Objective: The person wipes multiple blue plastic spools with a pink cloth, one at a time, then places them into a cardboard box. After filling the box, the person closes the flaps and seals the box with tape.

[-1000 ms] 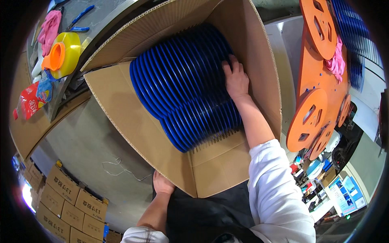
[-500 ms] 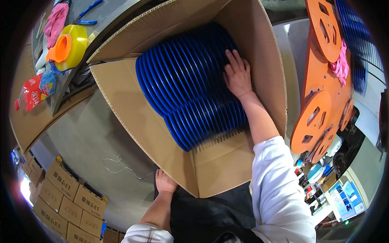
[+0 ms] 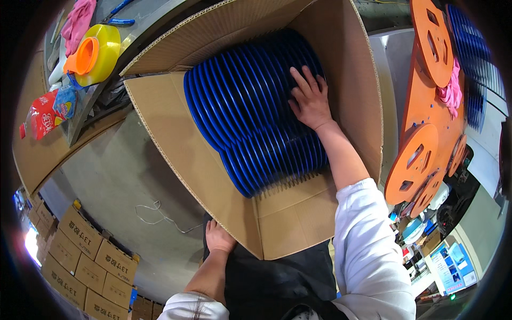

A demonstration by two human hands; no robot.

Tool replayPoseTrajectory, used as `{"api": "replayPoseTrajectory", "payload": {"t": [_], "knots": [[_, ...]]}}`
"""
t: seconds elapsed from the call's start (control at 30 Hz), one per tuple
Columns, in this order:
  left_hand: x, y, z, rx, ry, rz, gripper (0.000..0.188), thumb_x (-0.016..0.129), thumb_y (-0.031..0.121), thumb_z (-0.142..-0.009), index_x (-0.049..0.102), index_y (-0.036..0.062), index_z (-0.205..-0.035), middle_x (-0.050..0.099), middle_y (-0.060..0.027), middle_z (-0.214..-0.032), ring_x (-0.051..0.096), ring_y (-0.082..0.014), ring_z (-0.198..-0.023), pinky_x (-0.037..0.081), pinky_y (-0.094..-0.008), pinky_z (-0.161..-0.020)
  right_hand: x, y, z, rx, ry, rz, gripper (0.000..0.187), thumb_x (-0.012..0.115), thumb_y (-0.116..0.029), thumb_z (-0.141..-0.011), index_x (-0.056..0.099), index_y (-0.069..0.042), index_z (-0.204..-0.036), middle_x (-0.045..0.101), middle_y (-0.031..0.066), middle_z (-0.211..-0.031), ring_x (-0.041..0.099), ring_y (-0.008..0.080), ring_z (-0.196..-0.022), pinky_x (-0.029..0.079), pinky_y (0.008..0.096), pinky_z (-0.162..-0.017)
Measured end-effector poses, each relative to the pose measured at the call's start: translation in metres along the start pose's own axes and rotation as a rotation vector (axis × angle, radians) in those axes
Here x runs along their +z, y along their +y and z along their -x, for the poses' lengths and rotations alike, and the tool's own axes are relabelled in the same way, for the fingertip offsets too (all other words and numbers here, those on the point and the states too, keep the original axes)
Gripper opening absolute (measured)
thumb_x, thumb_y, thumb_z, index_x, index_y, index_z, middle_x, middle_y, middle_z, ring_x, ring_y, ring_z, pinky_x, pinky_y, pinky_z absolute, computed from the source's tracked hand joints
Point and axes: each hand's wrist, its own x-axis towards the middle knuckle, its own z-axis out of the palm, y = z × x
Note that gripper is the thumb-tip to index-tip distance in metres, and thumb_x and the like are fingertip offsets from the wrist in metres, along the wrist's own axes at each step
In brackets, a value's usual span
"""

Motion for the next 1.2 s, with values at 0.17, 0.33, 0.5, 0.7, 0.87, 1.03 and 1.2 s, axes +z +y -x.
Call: {"api": "replayPoseTrajectory", "payload": {"t": [0.17, 0.33, 0.5, 0.7, 0.87, 1.03, 1.2], "knots": [[0.004, -0.003, 0.0, -0.007, -0.014, -0.005, 0.048, 0.05, 0.037, -0.087, 0.059, 0.012, -0.128, 0.061, -0.0086, -0.124, 0.05, -0.0264, -0.12, 0.033, -0.0423, -0.109, 0.01, -0.006, 0.0, -0.036, 0.089, -0.01, 0.016, 0.068, -0.017, -0.083, 0.06, -0.013, -0.096, 0.025, 0.0022, -0.157, 0.02, 0.0265, -0.146, 0.022, 0.0537, -0.113], [-0.002, -0.001, -0.001, -0.02, -0.037, 0.004, 0.05, 0.051, 0.038, -0.087, 0.057, 0.0117, -0.129, 0.059, -0.0085, -0.127, 0.048, -0.0261, -0.123, 0.033, -0.043, -0.109, 0.013, -0.009, -0.001, -0.111, 0.043, -0.001, 0.016, 0.063, -0.011, -0.086, 0.062, -0.017, -0.1, 0.025, 0.0, -0.157, 0.017, 0.024, -0.146, 0.02, 0.0538, -0.115], [-0.001, -0.002, -0.001, -0.034, -0.052, 0.006, 0.052, 0.052, 0.04, -0.087, 0.057, 0.0118, -0.131, 0.058, -0.0089, -0.129, 0.046, -0.0263, -0.127, 0.032, -0.0436, -0.11, 0.001, -0.016, -0.007, -0.065, -0.129, -0.03, 0.013, 0.061, -0.01, -0.087, 0.067, -0.018, -0.096, 0.02, -0.0032, -0.159, 0.014, 0.0217, -0.147, 0.019, 0.0539, -0.116], [-0.004, 0.0, 0.0, -0.045, -0.065, -0.002, 0.052, 0.054, 0.04, -0.086, 0.057, 0.0116, -0.13, 0.058, -0.0086, -0.129, 0.045, -0.0262, -0.128, 0.032, -0.0437, -0.11, 0.001, -0.025, -0.009, -0.025, -0.073, -0.031, 0.013, 0.063, -0.027, -0.087, 0.069, -0.015, -0.088, 0.02, -0.003, -0.159, 0.014, 0.0213, -0.147, 0.016, 0.0547, -0.116], [0.003, -0.005, 0.001, -0.021, -0.024, -0.015, 0.051, 0.056, 0.038, -0.085, 0.059, 0.0105, -0.128, 0.059, -0.0085, -0.128, 0.046, -0.0259, -0.128, 0.032, -0.0438, -0.11, 0.006, -0.029, -0.011, -0.031, -0.094, -0.006, 0.01, 0.062, -0.022, -0.088, 0.067, -0.016, -0.094, 0.02, -0.0012, -0.159, 0.015, 0.0206, -0.147, 0.015, 0.0536, -0.116], [0.009, -0.008, 0.002, 0.001, 0.023, -0.011, 0.05, 0.056, 0.038, -0.084, 0.06, 0.0096, -0.126, 0.06, -0.0082, -0.127, 0.046, -0.0253, -0.127, 0.033, -0.0442, -0.11, 0.019, -0.033, -0.009, -0.144, 0.027, 0.081, 0.01, 0.063, -0.017, -0.086, 0.063, -0.018, -0.096, 0.02, -0.0005, -0.159, 0.014, 0.022, -0.148, 0.013, 0.0522, -0.117], [0.011, -0.01, 0.002, 0.008, 0.037, -0.019, 0.048, 0.055, 0.037, -0.085, 0.063, 0.0086, -0.122, 0.062, -0.0085, -0.124, 0.048, -0.0253, -0.126, 0.034, -0.045, -0.109, 0.02, -0.038, -0.011, -0.172, -0.028, 0.092, 0.013, 0.063, -0.016, -0.086, 0.065, -0.02, -0.098, 0.021, -0.002, -0.159, 0.014, 0.0219, -0.148, 0.012, 0.0524, -0.117]]}}
